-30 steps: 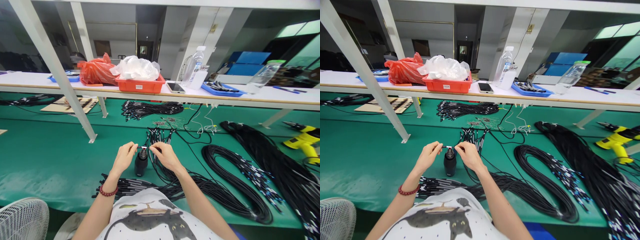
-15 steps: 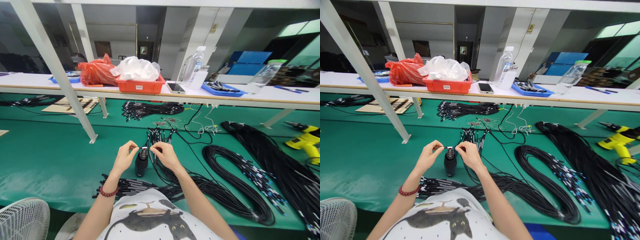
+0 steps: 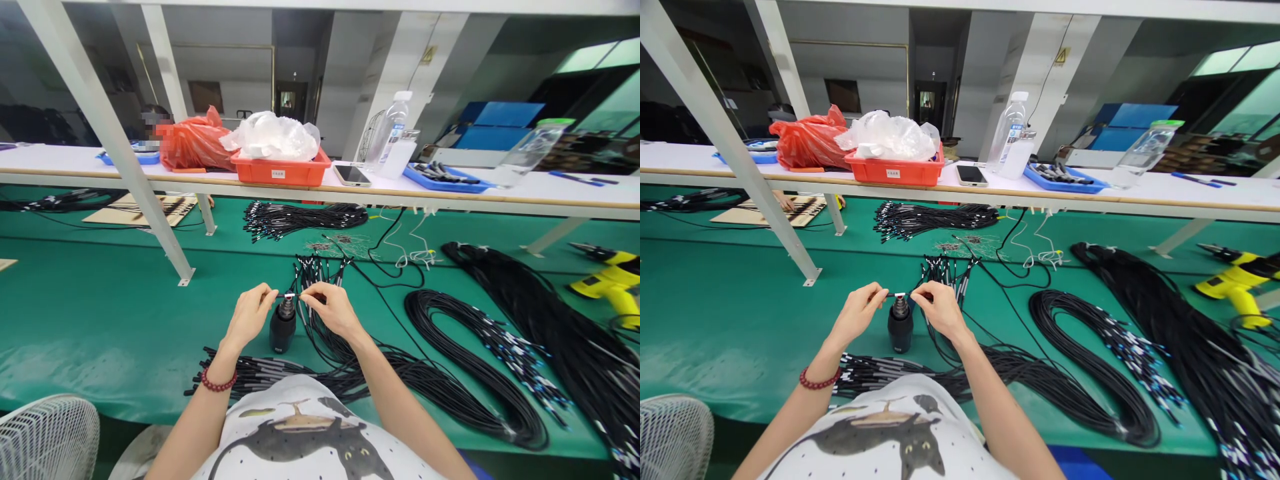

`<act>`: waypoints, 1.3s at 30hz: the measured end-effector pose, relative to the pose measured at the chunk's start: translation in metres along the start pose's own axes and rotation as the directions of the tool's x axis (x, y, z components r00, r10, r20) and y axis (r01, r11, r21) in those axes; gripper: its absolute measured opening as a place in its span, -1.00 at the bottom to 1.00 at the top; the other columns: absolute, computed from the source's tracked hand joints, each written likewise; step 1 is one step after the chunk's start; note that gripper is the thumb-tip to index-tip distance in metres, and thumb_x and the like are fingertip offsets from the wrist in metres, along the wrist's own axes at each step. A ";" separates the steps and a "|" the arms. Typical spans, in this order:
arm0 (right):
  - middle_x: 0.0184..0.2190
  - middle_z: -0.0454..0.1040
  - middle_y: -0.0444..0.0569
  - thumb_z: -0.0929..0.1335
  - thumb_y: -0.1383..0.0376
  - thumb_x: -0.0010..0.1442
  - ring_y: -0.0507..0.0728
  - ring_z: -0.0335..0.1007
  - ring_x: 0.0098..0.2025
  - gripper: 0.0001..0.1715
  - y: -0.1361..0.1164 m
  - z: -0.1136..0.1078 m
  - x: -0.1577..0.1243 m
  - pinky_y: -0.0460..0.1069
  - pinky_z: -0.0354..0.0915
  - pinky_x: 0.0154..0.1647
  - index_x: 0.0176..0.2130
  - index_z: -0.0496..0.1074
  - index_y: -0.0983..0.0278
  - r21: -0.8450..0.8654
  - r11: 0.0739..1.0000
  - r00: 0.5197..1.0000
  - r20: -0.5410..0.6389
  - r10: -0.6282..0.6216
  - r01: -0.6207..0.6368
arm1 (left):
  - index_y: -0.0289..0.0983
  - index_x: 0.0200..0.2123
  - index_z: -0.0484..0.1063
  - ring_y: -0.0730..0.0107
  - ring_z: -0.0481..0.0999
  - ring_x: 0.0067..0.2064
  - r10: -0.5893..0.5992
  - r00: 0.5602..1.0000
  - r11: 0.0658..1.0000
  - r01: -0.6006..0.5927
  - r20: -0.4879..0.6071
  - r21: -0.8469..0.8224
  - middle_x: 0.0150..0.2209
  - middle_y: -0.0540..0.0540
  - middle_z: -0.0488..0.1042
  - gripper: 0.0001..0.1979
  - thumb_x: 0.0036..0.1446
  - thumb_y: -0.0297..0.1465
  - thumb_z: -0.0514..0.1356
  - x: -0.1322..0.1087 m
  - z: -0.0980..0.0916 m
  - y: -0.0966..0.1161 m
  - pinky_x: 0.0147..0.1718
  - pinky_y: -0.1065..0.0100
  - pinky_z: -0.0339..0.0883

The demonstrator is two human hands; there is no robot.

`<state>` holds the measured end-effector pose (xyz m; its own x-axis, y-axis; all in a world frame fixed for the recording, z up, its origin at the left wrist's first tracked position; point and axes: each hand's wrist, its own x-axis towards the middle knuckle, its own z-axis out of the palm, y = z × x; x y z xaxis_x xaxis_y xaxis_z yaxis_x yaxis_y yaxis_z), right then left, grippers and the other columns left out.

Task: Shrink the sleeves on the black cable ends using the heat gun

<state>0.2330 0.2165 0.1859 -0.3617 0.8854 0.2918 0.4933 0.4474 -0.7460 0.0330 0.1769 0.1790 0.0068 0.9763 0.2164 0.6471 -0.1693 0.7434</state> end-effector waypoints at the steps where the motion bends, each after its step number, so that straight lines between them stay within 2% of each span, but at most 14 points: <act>1: -0.43 0.57 -0.06 0.34 0.28 0.16 0.07 0.43 -0.41 -0.81 0.000 0.000 0.000 -0.06 0.27 -0.35 -0.41 0.55 0.26 0.000 1.000 1.000 0.001 0.001 -0.001 | -0.21 -0.49 0.29 0.42 0.32 -0.51 0.004 1.000 1.000 -0.004 -0.006 -0.010 -0.56 0.05 0.38 -0.64 0.27 -0.15 -0.02 0.000 0.001 0.000 -0.47 0.39 0.10; 11: -0.42 0.57 -0.06 0.37 0.31 0.10 0.06 0.43 -0.41 -0.88 0.000 -0.001 0.001 -0.06 0.30 -0.34 -0.40 0.55 0.26 0.011 1.000 1.000 -0.015 0.018 -0.018 | -0.22 -0.40 0.35 0.32 0.45 -0.30 -0.006 1.000 0.998 0.005 -0.028 -0.062 -0.39 -0.03 0.49 -0.77 0.21 -0.22 0.06 0.000 0.001 -0.001 -0.27 0.32 0.26; 18: -0.43 0.56 -0.07 0.39 0.34 0.07 0.07 0.42 -0.41 -0.91 0.000 0.001 0.001 -0.06 0.30 -0.33 -0.42 0.54 0.25 0.038 0.999 0.999 -0.026 0.019 -0.018 | -0.21 -0.33 0.38 0.30 0.47 -0.22 0.010 0.998 0.999 -0.013 -0.066 -0.045 -0.31 -0.04 0.52 -0.86 0.19 -0.28 0.11 0.000 0.003 -0.007 -0.17 0.28 0.27; 21: -0.44 0.55 -0.08 0.37 0.30 0.11 0.06 0.40 -0.41 -0.87 0.000 0.000 0.001 -0.07 0.27 -0.35 -0.42 0.54 0.26 0.037 0.999 1.000 -0.017 0.022 -0.021 | -0.20 -0.35 0.36 0.31 0.46 -0.23 0.030 0.997 1.000 -0.030 -0.065 -0.006 -0.32 -0.03 0.51 -0.83 0.21 -0.26 0.09 -0.001 0.002 -0.006 -0.19 0.31 0.25; 25: -0.51 0.50 -0.11 0.30 0.22 0.21 0.04 0.32 -0.48 -0.71 -0.003 -0.002 -0.001 -0.09 0.16 -0.43 -0.44 0.53 0.26 -0.034 0.999 0.999 0.044 0.019 -0.018 | -0.21 -0.52 0.28 0.34 0.39 -0.40 0.020 0.999 0.995 -0.017 -0.036 0.094 -0.51 0.01 0.40 -0.62 0.29 -0.19 -0.06 -0.002 -0.001 0.001 -0.37 0.36 0.14; 28: -0.59 0.43 -0.16 0.26 0.21 0.25 0.01 0.25 -0.54 -0.64 -0.005 -0.004 -0.002 -0.09 0.10 -0.48 -0.46 0.52 0.26 -0.063 0.998 0.996 0.086 0.016 -0.010 | -0.22 -0.61 0.21 0.38 0.31 -0.50 0.003 1.000 0.992 0.001 -0.030 0.128 -0.61 0.02 0.31 -0.53 0.32 -0.18 -0.12 -0.002 -0.002 0.004 -0.43 0.36 0.07; 31: -0.58 0.44 -0.16 0.27 0.23 0.22 0.01 0.26 -0.53 -0.68 -0.006 -0.004 -0.003 -0.10 0.12 -0.47 -0.47 0.50 0.27 -0.038 0.999 0.997 0.080 0.006 -0.003 | -0.21 -0.55 0.24 0.36 0.34 -0.44 0.017 0.999 0.995 -0.014 -0.039 0.097 -0.55 0.02 0.35 -0.60 0.29 -0.18 -0.07 -0.002 0.000 0.001 -0.40 0.37 0.10; 36: -0.51 0.49 -0.12 0.33 0.31 0.12 0.03 0.33 -0.47 -0.84 -0.002 -0.001 -0.003 -0.10 0.21 -0.41 -0.45 0.48 0.28 0.067 0.998 1.000 0.019 -0.011 0.010 | -0.21 -0.36 0.30 0.33 0.42 -0.23 0.070 0.996 0.997 -0.072 -0.049 -0.038 -0.33 -0.01 0.46 -0.80 0.24 -0.23 0.03 -0.001 0.003 -0.005 -0.19 0.35 0.21; 39: -0.50 0.50 -0.11 0.34 0.31 0.11 0.03 0.34 -0.47 -0.85 -0.002 0.000 -0.003 -0.10 0.21 -0.42 -0.45 0.47 0.28 0.115 0.993 1.000 0.005 -0.022 0.022 | -0.20 -0.39 0.28 0.37 0.40 -0.34 0.047 0.999 0.998 -0.047 0.000 -0.041 -0.41 0.02 0.43 -0.72 0.29 -0.20 -0.03 -0.003 -0.001 0.000 -0.30 0.37 0.18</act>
<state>0.2336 0.2126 0.1867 -0.3765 0.8746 0.3054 0.3915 0.4490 -0.8032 0.0319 0.1741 0.1787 0.0367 0.9673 0.2510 0.6141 -0.2200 0.7579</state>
